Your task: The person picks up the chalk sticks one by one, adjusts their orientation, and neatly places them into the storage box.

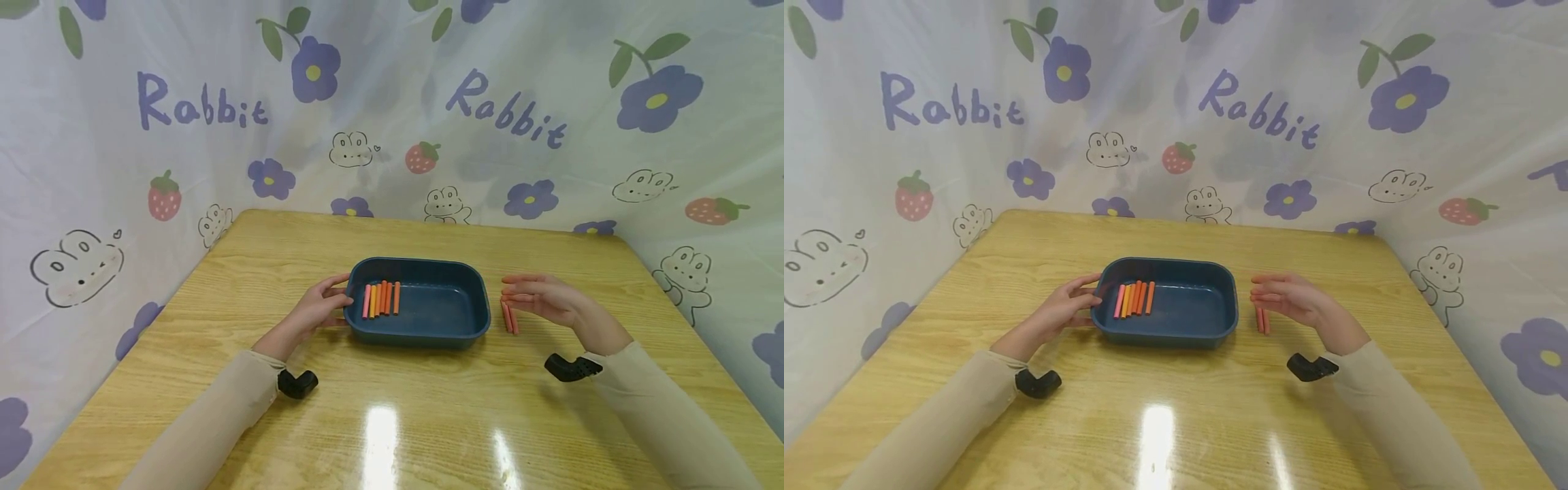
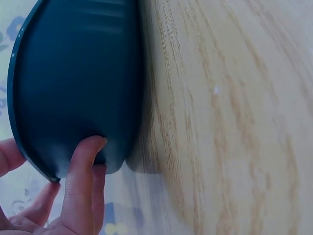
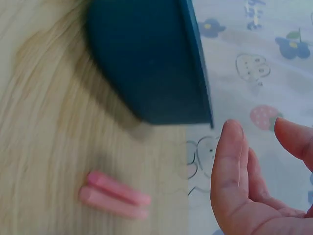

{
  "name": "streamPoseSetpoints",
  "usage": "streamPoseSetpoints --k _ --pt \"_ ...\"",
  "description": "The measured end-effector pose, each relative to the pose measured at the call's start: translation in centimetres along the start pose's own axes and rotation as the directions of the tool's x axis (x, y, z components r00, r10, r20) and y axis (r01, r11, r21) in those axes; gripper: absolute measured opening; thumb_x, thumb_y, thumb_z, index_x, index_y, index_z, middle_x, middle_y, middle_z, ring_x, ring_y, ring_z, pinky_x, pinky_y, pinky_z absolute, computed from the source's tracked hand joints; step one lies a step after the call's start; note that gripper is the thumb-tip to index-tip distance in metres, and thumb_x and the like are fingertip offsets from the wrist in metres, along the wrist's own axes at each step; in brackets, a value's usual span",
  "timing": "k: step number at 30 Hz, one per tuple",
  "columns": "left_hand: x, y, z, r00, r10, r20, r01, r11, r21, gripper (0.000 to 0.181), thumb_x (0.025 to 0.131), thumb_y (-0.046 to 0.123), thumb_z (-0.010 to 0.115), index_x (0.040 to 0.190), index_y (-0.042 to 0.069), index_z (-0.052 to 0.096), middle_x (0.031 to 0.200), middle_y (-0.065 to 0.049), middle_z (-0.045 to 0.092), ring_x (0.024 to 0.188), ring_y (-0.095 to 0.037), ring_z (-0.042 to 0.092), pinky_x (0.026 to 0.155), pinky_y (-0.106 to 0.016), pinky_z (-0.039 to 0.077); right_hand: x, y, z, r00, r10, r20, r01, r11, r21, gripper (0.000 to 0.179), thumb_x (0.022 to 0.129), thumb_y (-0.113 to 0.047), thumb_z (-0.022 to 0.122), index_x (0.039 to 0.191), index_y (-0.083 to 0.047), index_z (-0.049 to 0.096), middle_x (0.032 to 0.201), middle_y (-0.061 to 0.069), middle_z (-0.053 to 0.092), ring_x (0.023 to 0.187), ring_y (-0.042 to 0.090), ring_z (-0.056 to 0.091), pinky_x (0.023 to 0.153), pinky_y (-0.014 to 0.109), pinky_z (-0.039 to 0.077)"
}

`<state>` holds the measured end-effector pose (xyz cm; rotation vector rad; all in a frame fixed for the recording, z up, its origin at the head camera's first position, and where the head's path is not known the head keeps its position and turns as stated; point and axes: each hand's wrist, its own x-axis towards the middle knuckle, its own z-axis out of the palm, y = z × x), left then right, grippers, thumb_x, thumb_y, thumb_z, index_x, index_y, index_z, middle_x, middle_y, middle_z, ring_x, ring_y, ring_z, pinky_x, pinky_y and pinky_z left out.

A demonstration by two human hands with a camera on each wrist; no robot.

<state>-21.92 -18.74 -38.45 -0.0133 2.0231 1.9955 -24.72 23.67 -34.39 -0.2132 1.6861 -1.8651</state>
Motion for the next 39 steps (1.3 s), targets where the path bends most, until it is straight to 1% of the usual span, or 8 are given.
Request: streamPoseSetpoints --k 8,11,14,19,26,30,36,39 --pt "-0.2 0.0 0.0 1.0 -0.006 -0.003 0.006 1.0 -0.003 0.059 0.092 0.002 0.049 0.147 0.008 0.028 0.139 -0.027 0.035 0.117 -0.041 0.047 0.078 -0.046 0.053 -0.6 2.1 -1.8 0.989 0.035 -0.145 -0.041 0.998 -0.044 0.063 0.097 -0.007 0.048 0.142 0.015 0.01 0.111 0.006 0.054 0.097 0.012 0.061 0.098 0.033 0.041" --pt "-0.2 0.0 0.0 1.0 -0.001 0.001 0.001 1.0 -0.001 0.06 0.092 0.002 0.05 0.147 0.008 0.027 0.139 -0.027 0.035 0.117 -0.041 0.046 0.077 -0.045 0.053 -0.7 3.0 -2.3 0.981 0.043 -0.187 -0.057 0.996 -0.068 0.063 0.096 -0.009 0.05 0.142 0.014 0.013 0.113 0.007 0.054 0.098 0.012 0.06 0.095 0.031 0.044" --pt "-0.1 0.0 0.0 1.0 0.003 0.004 -0.003 1.0 0.002 0.06 0.093 0.002 0.049 0.147 0.008 0.026 0.14 -0.028 0.034 0.118 -0.041 0.046 0.077 -0.045 0.053 -0.8 3.6 -2.6 0.974 0.052 -0.221 -0.066 0.996 -0.053 0.062 0.096 -0.008 0.049 0.142 0.014 0.015 0.111 0.005 0.056 0.095 0.013 0.061 0.089 0.029 0.048" --pt "-0.2 0.0 0.1 1.0 -0.002 -0.002 0.002 1.0 0.008 0.059 0.093 0.002 0.049 0.147 0.009 0.027 0.139 -0.027 0.035 0.117 -0.04 0.047 0.077 -0.045 0.053 -0.7 4.4 -2.6 0.972 0.07 -0.226 -0.084 0.995 -0.052 0.06 0.097 -0.006 0.047 0.142 0.014 0.013 0.101 0.002 0.061 0.089 0.014 0.062 0.084 0.03 0.051" --pt "-0.1 0.1 0.1 1.0 -0.014 -0.01 0.014 1.0 0.014 0.058 0.093 0.003 0.049 0.147 0.01 0.029 0.139 -0.025 0.036 0.117 -0.039 0.048 0.079 -0.047 0.052 0.1 5.0 -2.8 0.97 0.071 -0.234 -0.109 0.982 -0.155 0.065 0.093 -0.002 0.052 0.144 0.011 0.013 0.099 0.005 0.059 0.087 0.012 0.061 0.082 0.031 0.052" --pt "-0.1 0.2 0.1 1.0 -0.02 -0.014 0.021 1.0 0.013 0.058 0.093 0.003 0.05 0.146 0.011 0.029 0.139 -0.024 0.036 0.117 -0.039 0.048 0.079 -0.046 0.052 0.6 5.0 -2.7 0.975 0.064 -0.212 -0.112 0.969 -0.222 0.07 0.09 0.003 0.055 0.144 0.011 0.011 0.097 0.008 0.058 0.083 0.013 0.063 0.079 0.032 0.053" --pt "-0.1 0.2 0.1 1.0 -0.013 -0.013 0.013 1.0 0.019 0.058 0.093 0.004 0.051 0.147 0.01 0.029 0.139 -0.025 0.037 0.117 -0.039 0.048 0.078 -0.045 0.052 1.1 5.0 -2.5 0.968 0.068 -0.241 -0.145 0.937 -0.317 0.071 0.083 0.006 0.064 0.141 0.011 0.023 0.092 0.011 0.05 0.075 0.015 0.06 0.073 0.031 0.055" --pt "-0.2 0.3 0.2 1.0 -0.01 -0.013 0.01 1.0 0.023 0.058 0.093 0.004 0.05 0.146 0.01 0.029 0.139 -0.025 0.037 0.117 -0.039 0.048 0.078 -0.045 0.053 1.2 5.1 -2.3 0.965 0.068 -0.254 -0.151 0.934 -0.324 0.068 0.082 0.008 0.063 0.14 0.01 0.027 0.092 0.013 0.047 0.075 0.016 0.059 0.072 0.032 0.055"
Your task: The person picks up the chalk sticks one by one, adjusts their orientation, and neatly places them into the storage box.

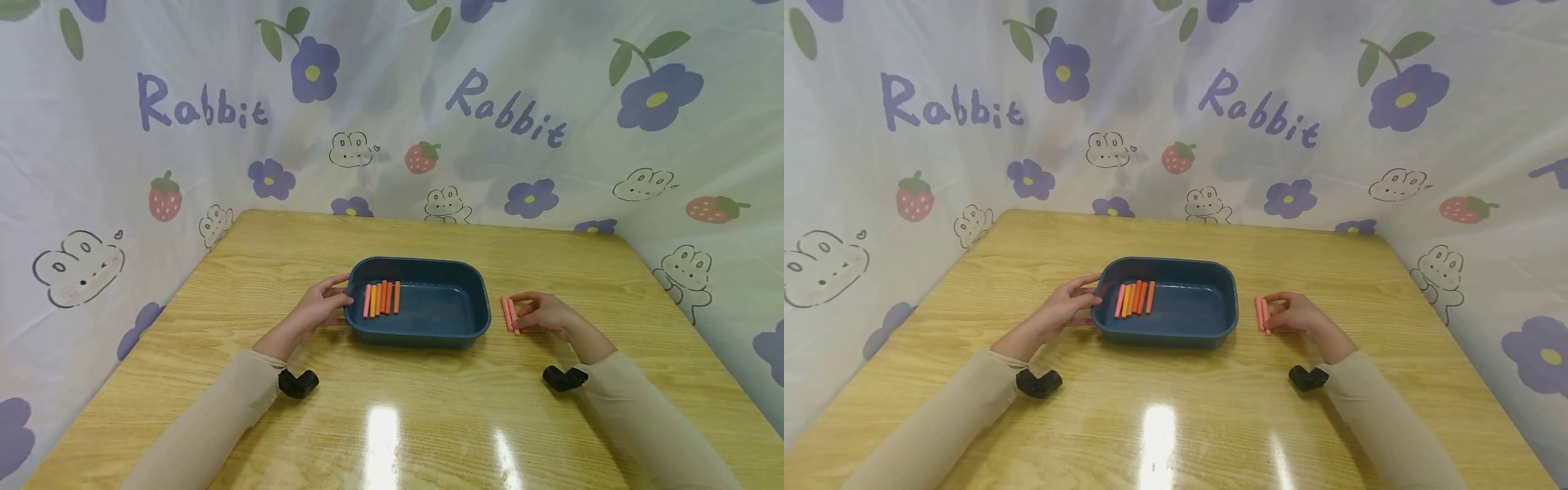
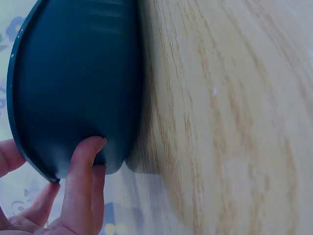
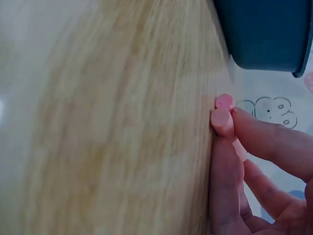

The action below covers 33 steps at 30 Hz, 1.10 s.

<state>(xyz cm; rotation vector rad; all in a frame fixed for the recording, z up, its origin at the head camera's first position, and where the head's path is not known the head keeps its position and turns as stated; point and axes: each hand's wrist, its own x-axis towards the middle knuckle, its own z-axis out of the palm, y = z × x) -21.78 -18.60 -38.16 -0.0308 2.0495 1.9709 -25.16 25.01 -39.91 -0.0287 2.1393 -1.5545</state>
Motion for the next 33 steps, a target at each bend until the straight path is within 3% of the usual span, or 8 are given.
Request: streamPoseSetpoints --k 11,16,26,31,33 --pt "0.0 0.0 0.0 1.0 0.001 0.002 -0.001 1.0 0.001 0.059 0.093 0.004 0.051 0.147 0.009 0.028 0.139 -0.026 0.036 0.117 -0.039 0.047 0.078 -0.045 0.053 -0.5 0.6 -0.3 0.998 -0.069 -0.008 0.069 0.997 0.023 0.072 0.081 0.006 0.065 0.14 0.007 0.023 0.11 0.019 0.051 0.086 0.02 0.06 0.074 0.032 0.054" --pt "0.0 -0.1 -0.1 1.0 0.0 0.002 0.0 1.0 -0.001 0.059 0.093 0.004 0.051 0.147 0.009 0.028 0.139 -0.026 0.036 0.118 -0.04 0.047 0.078 -0.045 0.053 -0.7 0.8 -0.3 0.997 -0.083 0.003 0.082 0.987 0.137 0.074 0.085 0.002 0.063 0.143 0.006 0.017 0.11 0.014 0.055 0.089 0.019 0.062 0.079 0.033 0.053" --pt "0.0 0.0 -0.1 1.0 0.003 0.006 -0.003 1.0 0.002 0.06 0.093 0.005 0.051 0.147 0.009 0.027 0.139 -0.026 0.036 0.118 -0.04 0.046 0.08 -0.047 0.051 -1.2 -1.0 0.9 0.99 -0.128 0.054 0.092 0.897 0.433 0.072 0.094 0.003 0.047 0.145 0.004 -0.004 0.107 0.007 0.06 0.093 0.016 0.063 0.083 0.028 0.05" --pt "0.0 -0.1 -0.2 1.0 0.007 0.011 -0.007 1.0 0.0 0.06 0.093 0.005 0.051 0.147 0.009 0.027 0.14 -0.026 0.035 0.118 -0.04 0.047 0.08 -0.047 0.051 -1.4 -1.9 1.6 0.992 -0.126 0.029 0.091 0.845 0.527 0.073 0.095 0.004 0.044 0.146 0.0 -0.007 0.097 0.005 0.064 0.095 0.015 0.063 0.09 0.028 0.047" --pt "0.0 -0.1 -0.1 1.0 0.008 0.011 -0.008 1.0 0.0 0.06 0.093 0.005 0.051 0.147 0.009 0.027 0.139 -0.026 0.035 0.118 -0.04 0.047 0.079 -0.046 0.052 -1.5 -2.4 1.9 0.993 -0.117 0.009 0.094 0.841 0.533 0.073 0.095 0.004 0.045 0.147 0.0 -0.006 0.095 0.005 0.064 0.091 0.014 0.064 0.089 0.028 0.048"
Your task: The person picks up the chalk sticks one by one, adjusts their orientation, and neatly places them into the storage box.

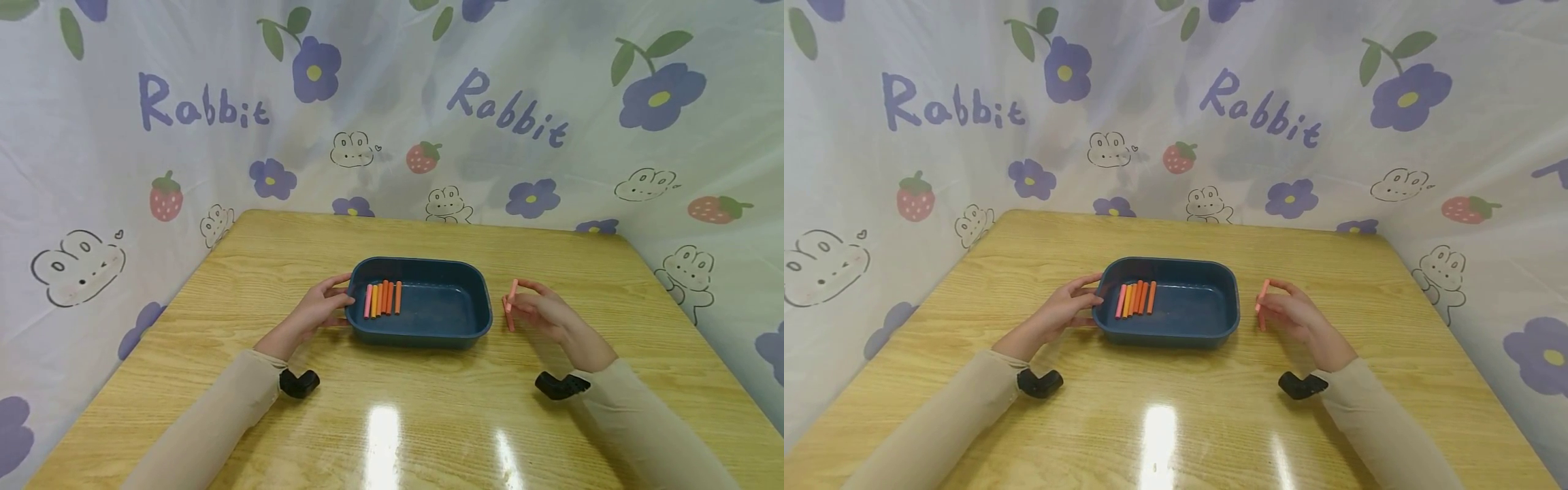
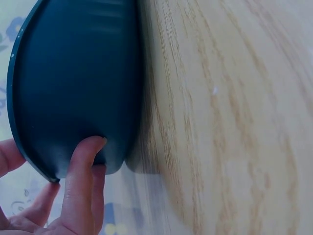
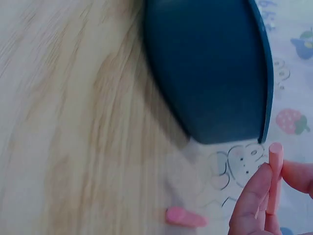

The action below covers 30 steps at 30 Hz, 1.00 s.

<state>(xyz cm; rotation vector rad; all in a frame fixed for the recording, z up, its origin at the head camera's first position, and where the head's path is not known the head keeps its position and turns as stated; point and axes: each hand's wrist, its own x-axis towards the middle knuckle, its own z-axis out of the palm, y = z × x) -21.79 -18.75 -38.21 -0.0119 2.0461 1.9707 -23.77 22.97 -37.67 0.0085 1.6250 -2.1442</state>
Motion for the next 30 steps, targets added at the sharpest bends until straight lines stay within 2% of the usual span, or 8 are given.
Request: streamPoseSetpoints --k 6,16,22,26,30 --pt "0.0 0.0 0.0 1.0 -0.008 -0.009 0.008 1.0 0.004 0.059 0.093 0.005 0.051 0.147 0.011 0.028 0.139 -0.025 0.037 0.117 -0.039 0.047 0.079 -0.046 0.052 0.3 -0.9 1.3 0.999 0.035 -0.027 -0.034 0.999 0.027 0.074 0.093 0.005 0.047 0.149 -0.004 -0.002 0.099 0.008 0.06 0.087 0.017 0.064 0.081 0.029 0.052" --pt "0.0 0.1 0.0 1.0 -0.008 -0.001 0.008 1.0 -0.01 0.059 0.093 0.003 0.049 0.147 0.01 0.027 0.139 -0.026 0.035 0.119 -0.04 0.046 0.081 -0.047 0.051 1.5 -1.9 3.4 0.997 0.083 -0.006 -0.082 0.991 0.109 0.075 0.092 0.008 0.047 0.149 -0.009 0.0 0.112 0.015 0.047 0.088 0.019 0.064 0.083 0.03 0.052" --pt "-0.1 0.2 0.1 1.0 -0.022 -0.006 0.022 1.0 -0.007 0.058 0.093 0.003 0.049 0.147 0.011 0.028 0.139 -0.024 0.037 0.118 -0.039 0.047 0.081 -0.047 0.051 2.3 -2.6 4.8 0.997 0.076 0.011 -0.077 0.996 0.05 0.073 0.093 0.007 0.045 0.149 -0.008 0.001 0.125 0.02 0.038 0.093 0.02 0.063 0.084 0.03 0.051" --pt "0.0 0.2 0.1 1.0 -0.025 -0.008 0.025 1.0 -0.009 0.058 0.093 0.003 0.05 0.147 0.011 0.029 0.139 -0.024 0.037 0.118 -0.038 0.047 0.081 -0.047 0.051 2.8 -2.9 5.6 0.994 0.108 0.0 -0.108 0.994 0.018 0.074 0.093 0.006 0.045 0.15 -0.009 0.0 0.131 0.019 0.035 0.091 0.02 0.064 0.084 0.031 0.051" --pt "0.0 0.2 0.1 1.0 -0.02 -0.004 0.02 1.0 -0.008 0.058 0.093 0.003 0.049 0.147 0.01 0.028 0.139 -0.025 0.036 0.118 -0.039 0.047 0.08 -0.046 0.052 3.2 -3.3 6.4 0.989 0.144 -0.013 -0.144 0.989 0.031 0.074 0.093 0.006 0.044 0.15 -0.012 0.0 0.135 0.019 0.031 0.086 0.019 0.063 0.085 0.032 0.051"
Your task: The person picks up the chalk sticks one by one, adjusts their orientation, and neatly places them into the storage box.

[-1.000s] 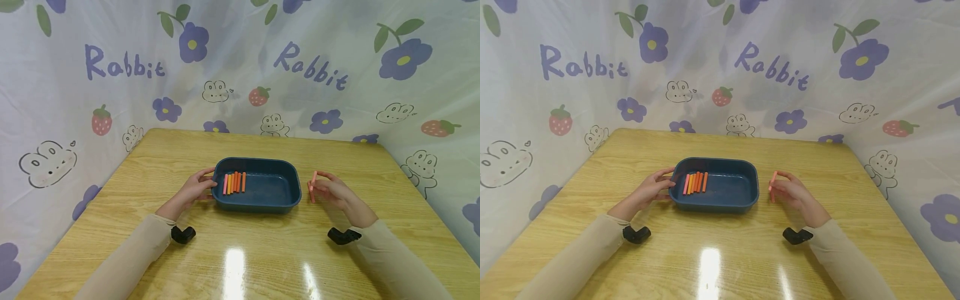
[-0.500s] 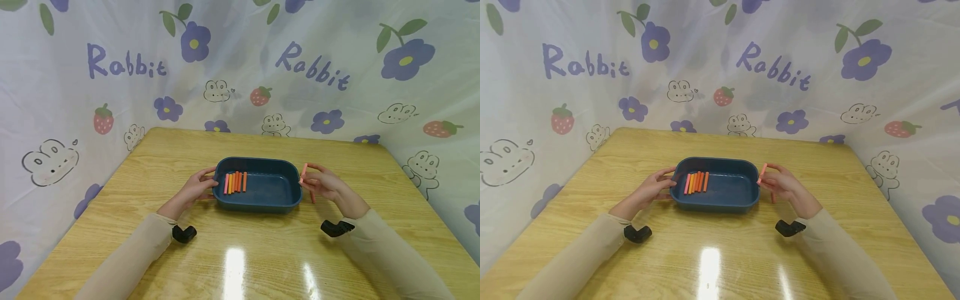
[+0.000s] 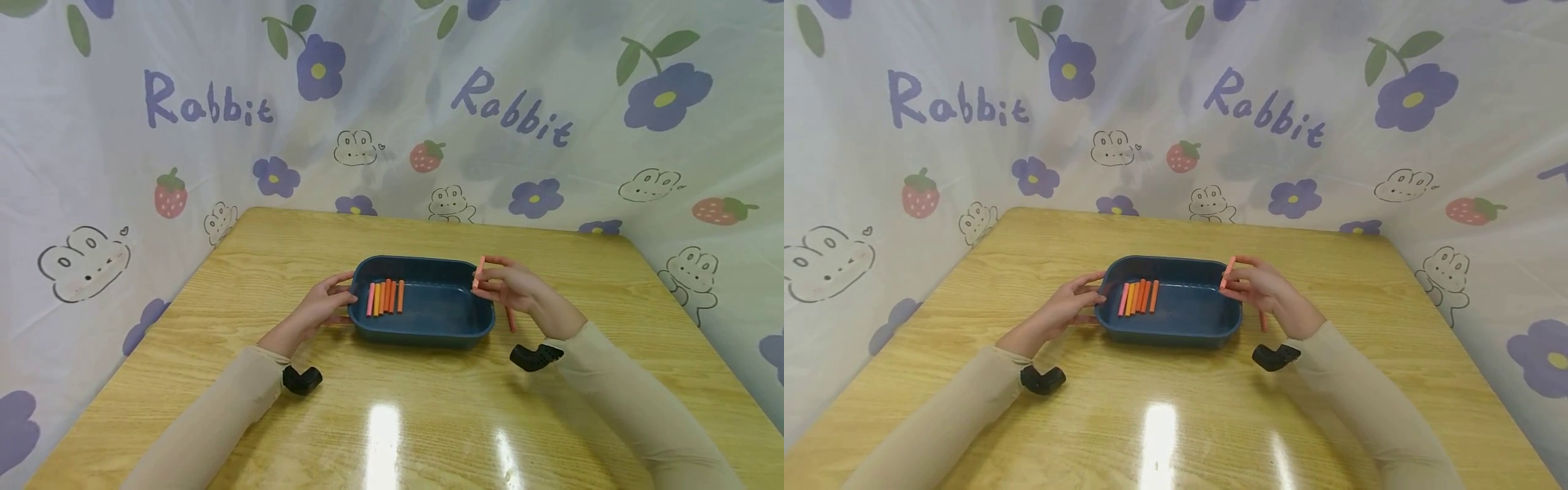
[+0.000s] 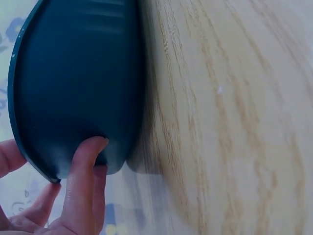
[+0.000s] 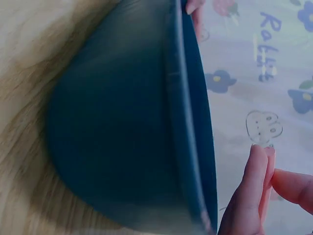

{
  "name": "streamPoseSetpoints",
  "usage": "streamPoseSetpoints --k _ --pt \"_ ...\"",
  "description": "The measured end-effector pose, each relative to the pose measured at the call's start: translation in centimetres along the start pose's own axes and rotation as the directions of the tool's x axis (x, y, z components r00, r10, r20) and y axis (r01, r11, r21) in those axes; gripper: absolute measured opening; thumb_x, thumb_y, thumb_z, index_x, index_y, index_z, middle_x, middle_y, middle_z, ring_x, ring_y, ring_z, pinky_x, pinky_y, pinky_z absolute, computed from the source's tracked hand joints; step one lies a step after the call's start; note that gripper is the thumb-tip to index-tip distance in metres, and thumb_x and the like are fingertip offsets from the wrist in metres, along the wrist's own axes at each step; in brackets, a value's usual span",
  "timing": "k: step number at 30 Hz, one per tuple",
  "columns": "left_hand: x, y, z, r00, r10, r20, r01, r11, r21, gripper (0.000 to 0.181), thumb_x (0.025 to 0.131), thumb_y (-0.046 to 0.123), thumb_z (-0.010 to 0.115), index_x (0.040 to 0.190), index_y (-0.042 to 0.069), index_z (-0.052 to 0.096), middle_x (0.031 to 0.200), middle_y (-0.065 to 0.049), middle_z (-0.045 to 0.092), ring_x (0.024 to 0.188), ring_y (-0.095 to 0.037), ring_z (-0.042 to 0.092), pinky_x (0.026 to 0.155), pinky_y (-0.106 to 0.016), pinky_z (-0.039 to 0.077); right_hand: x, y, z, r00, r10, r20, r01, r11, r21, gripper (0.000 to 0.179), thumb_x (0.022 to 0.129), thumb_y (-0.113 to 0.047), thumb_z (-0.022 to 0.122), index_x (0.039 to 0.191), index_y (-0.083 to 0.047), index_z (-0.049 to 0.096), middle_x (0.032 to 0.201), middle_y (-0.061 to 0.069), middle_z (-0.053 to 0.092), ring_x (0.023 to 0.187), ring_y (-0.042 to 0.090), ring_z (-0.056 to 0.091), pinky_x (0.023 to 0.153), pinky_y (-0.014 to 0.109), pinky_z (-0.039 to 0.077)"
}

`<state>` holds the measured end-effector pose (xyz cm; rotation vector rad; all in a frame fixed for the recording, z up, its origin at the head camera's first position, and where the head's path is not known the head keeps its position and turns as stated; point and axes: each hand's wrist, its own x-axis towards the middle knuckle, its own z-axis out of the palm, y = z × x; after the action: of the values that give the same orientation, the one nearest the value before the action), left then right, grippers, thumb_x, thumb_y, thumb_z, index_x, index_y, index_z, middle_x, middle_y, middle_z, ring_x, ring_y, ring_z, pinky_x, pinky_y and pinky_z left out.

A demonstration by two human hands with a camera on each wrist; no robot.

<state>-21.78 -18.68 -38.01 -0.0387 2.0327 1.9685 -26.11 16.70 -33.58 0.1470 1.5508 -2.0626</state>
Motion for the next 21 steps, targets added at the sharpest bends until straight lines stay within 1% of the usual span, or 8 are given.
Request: streamPoseSetpoints --k 3,6,9,11,13,17,19,21 --pt "0.1 0.0 0.0 1.0 -0.002 0.003 0.002 1.0 -0.001 0.058 0.093 0.002 0.049 0.147 0.009 0.028 0.139 -0.025 0.036 0.118 -0.039 0.047 0.079 -0.045 0.052 0.3 -0.2 0.7 1.0 0.014 0.002 -0.014 1.0 0.017 0.073 0.094 0.006 0.044 0.15 -0.013 0.001 0.141 0.021 0.026 0.085 0.019 0.062 0.087 0.033 0.05" --pt "0.2 0.0 0.0 1.0 -0.005 -0.002 0.005 1.0 -0.005 0.058 0.092 0.003 0.049 0.146 0.01 0.029 0.139 -0.024 0.037 0.117 -0.039 0.047 0.077 -0.044 0.053 0.7 -0.4 1.3 1.0 0.02 0.023 -0.02 1.0 0.006 0.072 0.095 0.004 0.044 0.151 -0.012 0.002 0.147 0.021 0.021 0.086 0.019 0.062 0.09 0.034 0.048" --pt "0.3 0.1 0.0 1.0 -0.007 -0.005 0.007 1.0 -0.009 0.058 0.092 0.003 0.05 0.146 0.011 0.03 0.139 -0.023 0.038 0.117 -0.038 0.048 0.076 -0.042 0.054 1.3 -0.7 2.0 0.998 0.037 0.045 -0.036 0.999 -0.023 0.067 0.095 0.003 0.044 0.15 -0.009 0.008 0.145 0.021 0.024 0.088 0.019 0.061 0.091 0.033 0.047" --pt "0.3 0.1 0.0 1.0 -0.001 0.004 0.001 1.0 -0.008 0.058 0.092 0.003 0.05 0.146 0.011 0.029 0.139 -0.024 0.037 0.117 -0.038 0.048 0.076 -0.042 0.054 1.9 -0.9 2.4 0.996 0.057 0.065 -0.054 0.998 -0.037 0.064 0.096 0.002 0.044 0.15 -0.007 0.011 0.142 0.019 0.027 0.094 0.019 0.058 0.093 0.031 0.046" --pt "0.3 0.1 0.0 1.0 0.002 0.01 -0.002 1.0 -0.01 0.058 0.092 0.003 0.05 0.146 0.01 0.029 0.139 -0.024 0.037 0.117 -0.039 0.048 0.076 -0.043 0.054 2.4 -1.1 2.8 0.994 0.078 0.081 -0.075 0.996 -0.041 0.061 0.096 0.002 0.043 0.149 -0.007 0.013 0.139 0.017 0.028 0.106 0.022 0.052 0.093 0.03 0.045" --pt "0.3 -0.1 -0.1 1.0 0.011 0.02 -0.011 1.0 -0.015 0.058 0.093 0.002 0.048 0.147 0.009 0.027 0.14 -0.026 0.036 0.118 -0.04 0.046 0.077 -0.043 0.053 3.5 -1.5 3.6 0.987 0.112 0.114 -0.107 0.993 -0.043 0.059 0.097 0.003 0.04 0.149 -0.008 0.016 0.138 0.017 0.027 0.128 0.03 0.031 0.096 0.029 0.043" --pt "0.2 -0.1 -0.2 1.0 0.011 0.02 -0.011 1.0 -0.016 0.058 0.093 0.002 0.048 0.147 0.009 0.027 0.14 -0.026 0.035 0.118 -0.04 0.046 0.077 -0.043 0.053 4.1 -1.6 4.0 0.983 0.125 0.132 -0.119 0.991 -0.052 0.057 0.097 0.003 0.041 0.148 -0.006 0.017 0.137 0.017 0.028 0.132 0.031 0.026 0.097 0.03 0.042" --pt "0.2 -0.1 -0.2 1.0 0.008 0.019 -0.008 1.0 -0.014 0.058 0.093 0.002 0.048 0.147 0.009 0.027 0.139 -0.026 0.036 0.118 -0.04 0.046 0.077 -0.043 0.053 4.6 -1.7 4.4 0.98 0.141 0.141 -0.132 0.989 -0.07 0.055 0.097 0.003 0.041 0.147 -0.005 0.02 0.136 0.018 0.029 0.13 0.031 0.029 0.098 0.031 0.041"
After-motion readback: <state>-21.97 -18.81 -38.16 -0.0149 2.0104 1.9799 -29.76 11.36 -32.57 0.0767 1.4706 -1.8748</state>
